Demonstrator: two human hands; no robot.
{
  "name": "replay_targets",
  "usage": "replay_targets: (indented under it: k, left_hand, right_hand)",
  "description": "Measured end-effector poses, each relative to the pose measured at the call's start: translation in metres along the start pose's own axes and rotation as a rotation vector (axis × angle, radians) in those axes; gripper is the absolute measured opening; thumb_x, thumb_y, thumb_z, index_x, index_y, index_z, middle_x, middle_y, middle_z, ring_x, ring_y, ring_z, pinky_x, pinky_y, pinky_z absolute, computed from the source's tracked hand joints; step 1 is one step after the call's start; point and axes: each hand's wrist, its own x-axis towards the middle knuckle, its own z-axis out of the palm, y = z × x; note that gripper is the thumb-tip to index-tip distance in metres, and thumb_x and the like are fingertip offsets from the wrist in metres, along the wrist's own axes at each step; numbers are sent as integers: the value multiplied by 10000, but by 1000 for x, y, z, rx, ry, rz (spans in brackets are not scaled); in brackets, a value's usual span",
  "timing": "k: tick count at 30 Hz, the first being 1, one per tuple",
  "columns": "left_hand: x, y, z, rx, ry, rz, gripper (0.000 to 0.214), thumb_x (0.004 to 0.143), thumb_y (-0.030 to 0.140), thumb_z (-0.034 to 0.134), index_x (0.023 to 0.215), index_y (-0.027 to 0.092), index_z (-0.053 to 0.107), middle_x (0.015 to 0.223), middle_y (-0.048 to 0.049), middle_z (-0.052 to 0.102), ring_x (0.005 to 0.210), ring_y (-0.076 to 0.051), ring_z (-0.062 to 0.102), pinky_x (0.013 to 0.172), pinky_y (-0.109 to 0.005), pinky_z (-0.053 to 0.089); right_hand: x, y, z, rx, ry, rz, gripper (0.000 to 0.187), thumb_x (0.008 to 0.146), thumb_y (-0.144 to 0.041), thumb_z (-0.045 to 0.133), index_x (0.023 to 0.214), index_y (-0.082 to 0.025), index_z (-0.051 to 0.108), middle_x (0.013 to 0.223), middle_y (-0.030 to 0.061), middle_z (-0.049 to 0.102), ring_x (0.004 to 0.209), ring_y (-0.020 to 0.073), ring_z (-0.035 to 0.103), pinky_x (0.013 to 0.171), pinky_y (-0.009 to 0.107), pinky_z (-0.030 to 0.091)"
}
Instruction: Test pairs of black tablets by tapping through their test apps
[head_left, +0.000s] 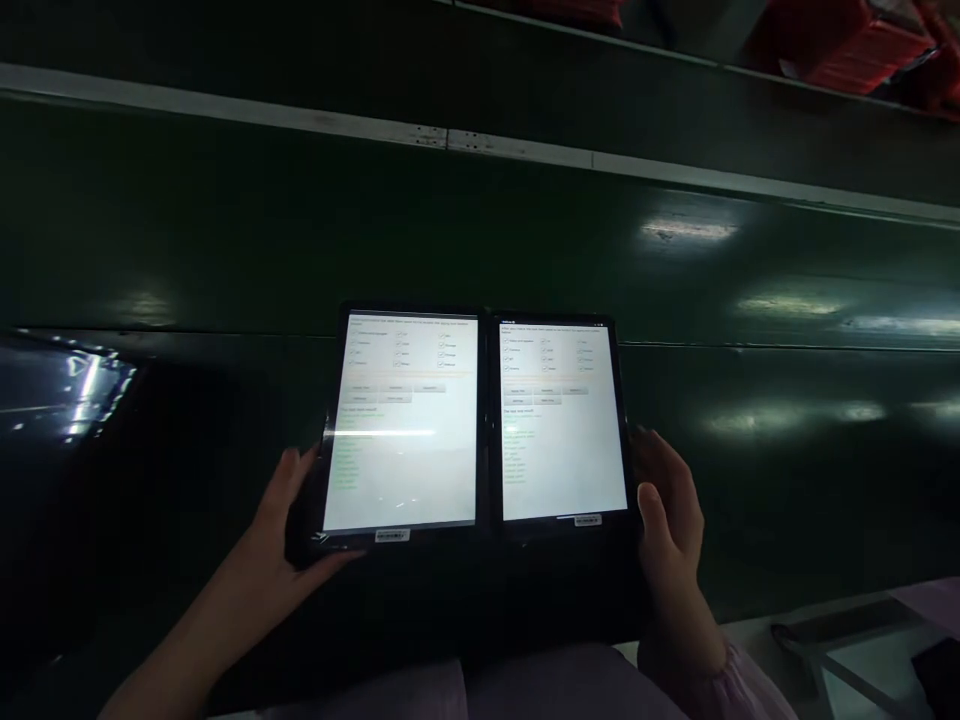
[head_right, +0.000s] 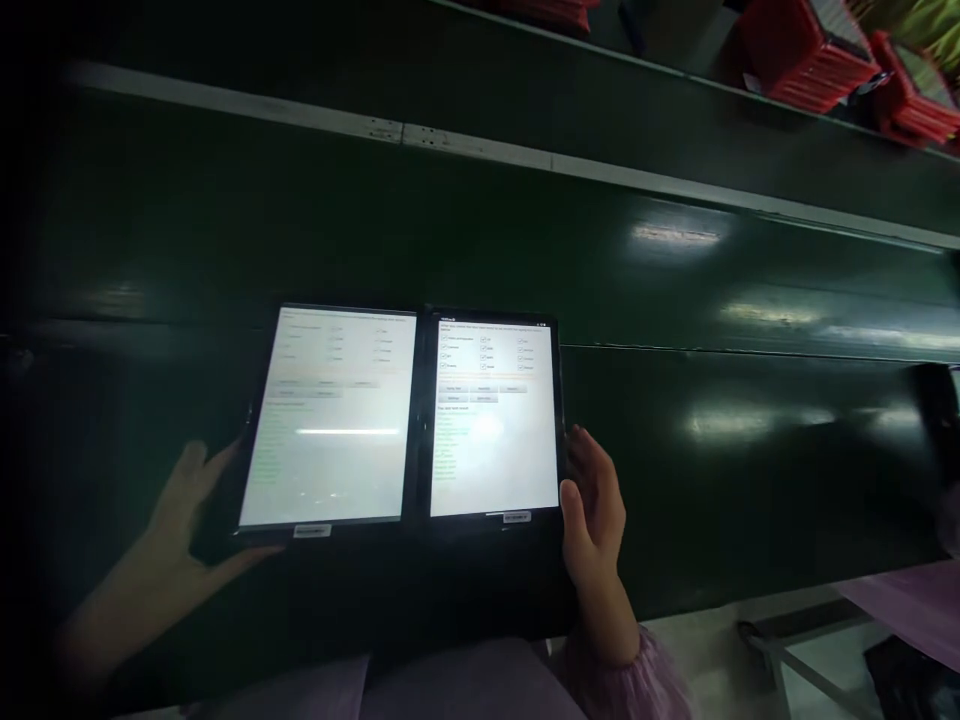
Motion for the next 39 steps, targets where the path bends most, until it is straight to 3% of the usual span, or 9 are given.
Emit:
replay_targets:
  k: [3,5,8,11,16,19,24,31,39]
  left_hand:
    - [3,4,-3,-30,-2,-28,1101,706,859,728,1642,324,505,1739,-184,436,1715,-525,129,1175,-749,500]
    - [4,9,-6,-45,-4,-40,1088,692,876,725,1601,305,548,1749,-186,416,1709,-536,149,1182,-742,496]
    - [6,17,-13,-62,-8,14,1074,713,868,728,1608,302,544,1790,-177,358,1720,-521,116,1169,-723,516]
    - [9,28,-17,-103,3,98,1034,802,806,715,1680,324,457,1827,-160,306,1730,-493,112,1166,-718,519]
    - [16,51,-12,-170,-71,32,1408,699,819,800,1796,328,66,1848,-182,254,1698,-532,219,1222,-789,404]
    - [25,69,-10,-148,-18,-94,1451,610,843,823,1784,258,202,1827,-200,297,1697,-552,196,1241,-771,398]
    - [34,87,-17,-220,58,-188,1324,717,844,727,1762,163,284,1757,-239,427,1667,-520,320,1302,-762,268]
    - [29,75,-22,-236,25,-185,1394,613,921,772,1741,216,357,1767,-203,423,1672,-518,306,1311,-756,237]
    - [23,64,-31,-238,-110,-176,1315,686,864,804,1761,299,300,1827,-161,342,1700,-504,243,1248,-731,419]
  right_hand:
    - [7,-11,-6,-156,-65,-411,288,1081,-241,576,1189,-290,839,1563,32,672,1506,300,584,1155,457,575]
    - [8,-19,-8,-178,-146,-579,315,1075,-189,553,1017,-273,851,1592,-19,652,1625,283,441,1271,432,465]
    - [7,-23,-5,-239,-214,-584,299,1062,-128,575,1033,-266,839,1715,-70,537,1715,261,274,1357,407,334]
    - [7,-19,-2,-383,-123,-492,287,1062,-124,607,1189,-269,819,1818,-79,378,1742,286,188,1370,472,300]
    - [2,-17,-6,-353,-56,-431,335,1077,-148,569,1293,-282,787,1780,-58,448,1692,309,331,1297,507,417]
    - [-3,-23,-7,-304,-86,-482,318,1053,-117,563,1150,-276,821,1713,-48,539,1647,305,410,1228,473,491]
    - [-7,-28,-4,-266,-128,-518,276,1011,-98,579,1033,-233,818,1524,52,687,1574,320,489,1135,462,562]
    - [-7,-33,0,-275,-145,-528,297,933,-76,615,1043,-242,836,1476,57,716,1505,340,552,1088,468,598]
    - [-4,-41,12,-304,-103,-529,250,965,-122,642,1038,-258,839,1404,70,748,1462,363,588,1079,521,613]
